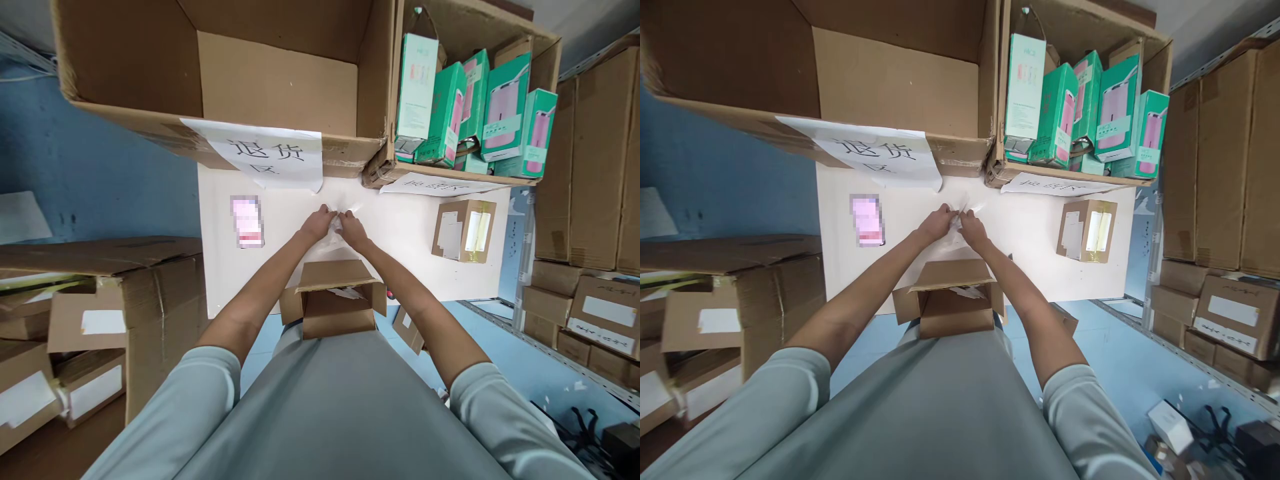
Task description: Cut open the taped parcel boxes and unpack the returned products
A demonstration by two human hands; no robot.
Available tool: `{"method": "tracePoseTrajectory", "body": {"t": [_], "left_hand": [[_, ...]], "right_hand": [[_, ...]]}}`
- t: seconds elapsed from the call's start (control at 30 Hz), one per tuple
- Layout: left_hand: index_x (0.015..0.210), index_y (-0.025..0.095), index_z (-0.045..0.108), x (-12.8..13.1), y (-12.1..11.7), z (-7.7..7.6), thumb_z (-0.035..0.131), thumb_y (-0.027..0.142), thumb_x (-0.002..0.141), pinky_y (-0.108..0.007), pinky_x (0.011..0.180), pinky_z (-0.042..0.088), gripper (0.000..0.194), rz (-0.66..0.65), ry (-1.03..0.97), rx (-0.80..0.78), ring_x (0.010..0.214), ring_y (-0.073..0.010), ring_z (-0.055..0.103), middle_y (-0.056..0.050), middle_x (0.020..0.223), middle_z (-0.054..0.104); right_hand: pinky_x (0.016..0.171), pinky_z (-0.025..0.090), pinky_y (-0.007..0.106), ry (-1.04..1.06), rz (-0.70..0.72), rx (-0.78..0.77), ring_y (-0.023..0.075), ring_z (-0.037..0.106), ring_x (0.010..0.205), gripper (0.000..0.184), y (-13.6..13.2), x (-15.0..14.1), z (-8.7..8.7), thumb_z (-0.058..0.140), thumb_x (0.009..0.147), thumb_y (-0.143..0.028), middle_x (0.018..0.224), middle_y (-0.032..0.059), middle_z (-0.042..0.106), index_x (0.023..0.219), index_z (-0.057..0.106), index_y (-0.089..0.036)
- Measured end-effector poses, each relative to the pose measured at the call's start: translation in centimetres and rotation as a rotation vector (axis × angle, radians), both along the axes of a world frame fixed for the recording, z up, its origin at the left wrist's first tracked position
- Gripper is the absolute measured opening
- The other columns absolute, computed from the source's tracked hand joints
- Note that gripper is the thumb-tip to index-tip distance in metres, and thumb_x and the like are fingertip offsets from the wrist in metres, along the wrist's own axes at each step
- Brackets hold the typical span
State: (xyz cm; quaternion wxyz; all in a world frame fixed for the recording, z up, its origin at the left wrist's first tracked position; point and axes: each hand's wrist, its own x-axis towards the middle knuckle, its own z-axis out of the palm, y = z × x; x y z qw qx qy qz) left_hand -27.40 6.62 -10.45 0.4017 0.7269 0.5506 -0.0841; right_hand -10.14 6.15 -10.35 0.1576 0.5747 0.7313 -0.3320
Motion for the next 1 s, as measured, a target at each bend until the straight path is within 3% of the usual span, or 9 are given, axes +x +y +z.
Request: {"method": "tracePoseTrajectory", "body": {"t": [0.1, 0.2, 0.4, 0.5, 0.6, 0.73, 0.8, 0.9, 1.0], "left_hand": [[0.165, 0.022, 0.062, 0.4, -0.9, 0.5, 0.074, 0.024, 0.094, -0.04, 0.113, 0.061, 0.072, 0.049, -0.018, -0.097, 0.117, -0.0308, 0.078, -0.017, 0.154, 0.059], [0.16, 0.018, 0.065, 0.8, -1.6, 1.1, 0.084, 0.029, 0.09, -0.039, 0.106, 0.063, 0.073, 0.053, -0.003, -0.102, 0.111, -0.0313, 0.079, -0.018, 0.151, 0.061], [0.131, 0.017, 0.081, 0.3, -1.8, 4.3, 0.065, 0.015, 0.1, -0.041, 0.116, 0.057, 0.034, 0.051, -0.02, 0.018, 0.129, -0.0334, 0.074, -0.017, 0.136, 0.073], [0.124, 0.019, 0.085, -0.7, -2.4, 8.1, 0.067, 0.013, 0.098, -0.039, 0.112, 0.059, 0.032, 0.063, -0.147, 0.163, 0.119, -0.0297, 0.076, -0.012, 0.128, 0.076], [0.124, 0.022, 0.086, -1.5, -5.1, 13.6, 0.067, 0.013, 0.097, -0.036, 0.1, 0.062, 0.035, 0.1, -0.28, 0.339, 0.104, -0.0249, 0.078, -0.008, 0.123, 0.076], [0.132, 0.027, 0.084, -1.2, -12.0, 21.1, 0.06, 0.015, 0.102, -0.032, 0.088, 0.063, 0.04, 0.149, -0.303, 0.492, 0.094, -0.0196, 0.075, -0.006, 0.125, 0.074], [0.137, 0.03, 0.081, -0.7, -16.1, 23.3, 0.056, 0.016, 0.105, -0.031, 0.086, 0.063, 0.043, 0.179, -0.255, 0.509, 0.098, -0.0195, 0.076, -0.007, 0.131, 0.073], [0.145, 0.031, 0.078, 0.2, -21.4, 23.4, 0.052, 0.018, 0.11, -0.031, 0.081, 0.062, 0.045, 0.186, -0.175, 0.475, 0.103, -0.0211, 0.077, -0.011, 0.138, 0.072], [0.146, 0.028, 0.075, 0.7, -24.6, 20.4, 0.05, 0.019, 0.113, -0.031, 0.082, 0.063, 0.043, 0.147, -0.149, 0.404, 0.113, -0.0242, 0.078, -0.013, 0.141, 0.072]], "right_hand": [[0.112, 0.06, 0.046, 0.035, -0.023, 0.023, 0.0351, 0.078, 0.123, 0.045, -0.8, 0.1, 0.6, 0.063, 0.109, -0.013, 0.148, 0.0245, 0.071, 0.153, 0.069, -0.011], [0.111, 0.06, 0.042, 0.078, -0.042, 0.035, 0.032, 0.079, 0.123, 0.042, -1.1, 0.3, 1.1, 0.057, 0.105, -0.005, 0.138, 0.0191, 0.08, 0.139, 0.078, -0.015], [0.112, 0.059, 0.036, 0.216, -0.085, 0.073, 0.0279, 0.081, 0.122, 0.032, -1.7, 0.3, 3.6, 0.066, 0.099, -0.007, 0.13, 0.0095, 0.087, 0.122, 0.084, -0.019], [0.109, 0.06, 0.036, 0.364, -0.17, 0.153, 0.0262, 0.082, 0.11, 0.03, -2.7, 1.4, 6.7, 0.07, 0.094, -0.007, 0.128, 0.0077, 0.087, 0.117, 0.084, -0.019], [0.098, 0.063, 0.034, 0.563, -0.208, 0.29, 0.0235, 0.08, 0.096, 0.027, -5.3, 3.0, 11.5, 0.07, 0.093, -0.009, 0.123, 0.0057, 0.085, 0.113, 0.083, -0.021], [0.088, 0.062, 0.032, 0.637, -0.114, 0.407, 0.0227, 0.075, 0.094, 0.028, -11.1, 4.7, 18.4, 0.066, 0.101, -0.017, 0.117, 0.0049, 0.079, 0.123, 0.081, -0.024], [0.085, 0.061, 0.031, 0.519, -0.047, 0.421, 0.0226, 0.073, 0.092, 0.033, -14.3, 5.2, 20.7, 0.059, 0.105, -0.017, 0.116, 0.006, 0.076, 0.13, 0.079, -0.026], [0.079, 0.059, 0.03, 0.33, 0.085, 0.375, 0.0241, 0.072, 0.095, 0.04, -18.3, 5.7, 21.5, 0.051, 0.109, -0.016, 0.117, 0.0091, 0.073, 0.136, 0.078, -0.027], [0.083, 0.06, 0.033, 0.24, 0.256, 0.281, 0.0285, 0.073, 0.106, 0.041, -20.7, 6.2, 19.7, 0.047, 0.112, -0.017, 0.12, 0.0134, 0.074, 0.138, 0.078, -0.024]]}}
